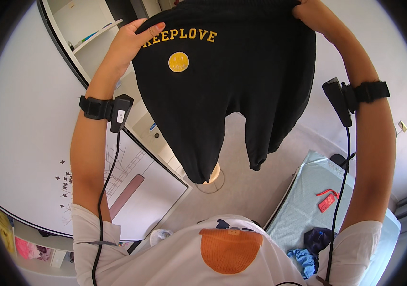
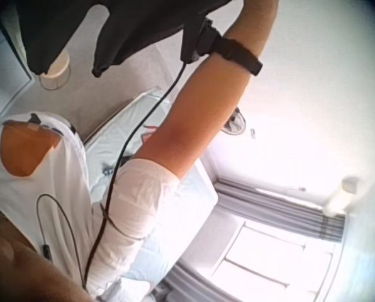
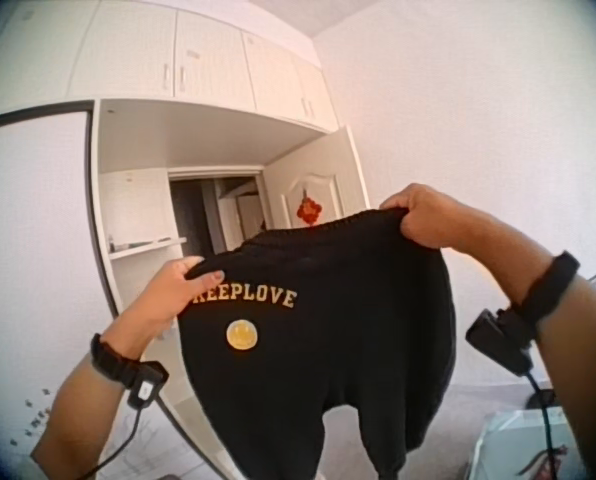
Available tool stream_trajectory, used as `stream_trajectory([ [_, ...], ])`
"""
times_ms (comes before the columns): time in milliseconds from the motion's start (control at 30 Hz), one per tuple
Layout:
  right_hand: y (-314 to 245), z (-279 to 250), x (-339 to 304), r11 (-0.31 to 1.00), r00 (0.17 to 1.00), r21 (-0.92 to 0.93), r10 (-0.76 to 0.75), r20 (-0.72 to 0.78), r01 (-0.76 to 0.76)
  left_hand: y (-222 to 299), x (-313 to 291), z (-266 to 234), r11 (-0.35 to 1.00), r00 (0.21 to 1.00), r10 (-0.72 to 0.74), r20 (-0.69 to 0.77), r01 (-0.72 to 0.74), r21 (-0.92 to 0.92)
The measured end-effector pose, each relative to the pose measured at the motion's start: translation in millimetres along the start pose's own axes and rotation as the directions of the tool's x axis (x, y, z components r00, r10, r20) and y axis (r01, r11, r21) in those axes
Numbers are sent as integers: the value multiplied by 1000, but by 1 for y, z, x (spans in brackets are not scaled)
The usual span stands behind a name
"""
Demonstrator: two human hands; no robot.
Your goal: The person organizes clothes by hanging a black t-shirt in a closet and then selecting several items of clothing from the bed to place inside the closet, including a jacket.
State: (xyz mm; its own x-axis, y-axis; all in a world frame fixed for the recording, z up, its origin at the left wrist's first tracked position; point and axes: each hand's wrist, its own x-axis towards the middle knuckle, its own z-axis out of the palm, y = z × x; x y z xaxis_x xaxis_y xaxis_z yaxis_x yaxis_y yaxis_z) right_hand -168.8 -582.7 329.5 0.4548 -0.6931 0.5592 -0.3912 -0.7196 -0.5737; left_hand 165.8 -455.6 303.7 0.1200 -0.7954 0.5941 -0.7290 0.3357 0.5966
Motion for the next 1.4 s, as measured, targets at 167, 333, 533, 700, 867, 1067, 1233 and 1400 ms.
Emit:
stream_trajectory([
  [167, 17, -3, 1, 996, 994, 2, 85, 64, -85, -9, -2, 6, 1000, 998, 2, 55, -1, -27],
  [333, 18, 5, -13, 999, 997, -26, -21, 79, 23, -9, -4, 10, 993, 991, -42, 126, 55, -105],
  [533, 16, -3, -31, 998, 993, 59, 25, 119, -32, -7, -4, 11, 989, 983, -26, 184, 52, -136],
  [700, 9, -3, -45, 817, 955, 502, 191, 228, -283, -17, 1, 16, 984, 971, -3, 238, 45, -175],
  [867, -14, 10, -72, 640, 962, 728, 254, 101, -245, -24, 4, 35, 922, 966, 13, 256, 87, -377],
  [1067, -53, 41, -77, 350, 912, 897, 390, 123, -271, -56, -12, 96, 923, 938, 317, 137, -339, 183],
  [1233, -70, 60, -80, 347, 723, 925, 678, -132, -156, -1, -71, 142, 700, 657, 375, 655, 263, -664],
  [1400, -74, 57, -87, 700, 966, 713, 199, -167, -21, 25, -80, 198, 612, 801, 286, 526, 270, -744],
])
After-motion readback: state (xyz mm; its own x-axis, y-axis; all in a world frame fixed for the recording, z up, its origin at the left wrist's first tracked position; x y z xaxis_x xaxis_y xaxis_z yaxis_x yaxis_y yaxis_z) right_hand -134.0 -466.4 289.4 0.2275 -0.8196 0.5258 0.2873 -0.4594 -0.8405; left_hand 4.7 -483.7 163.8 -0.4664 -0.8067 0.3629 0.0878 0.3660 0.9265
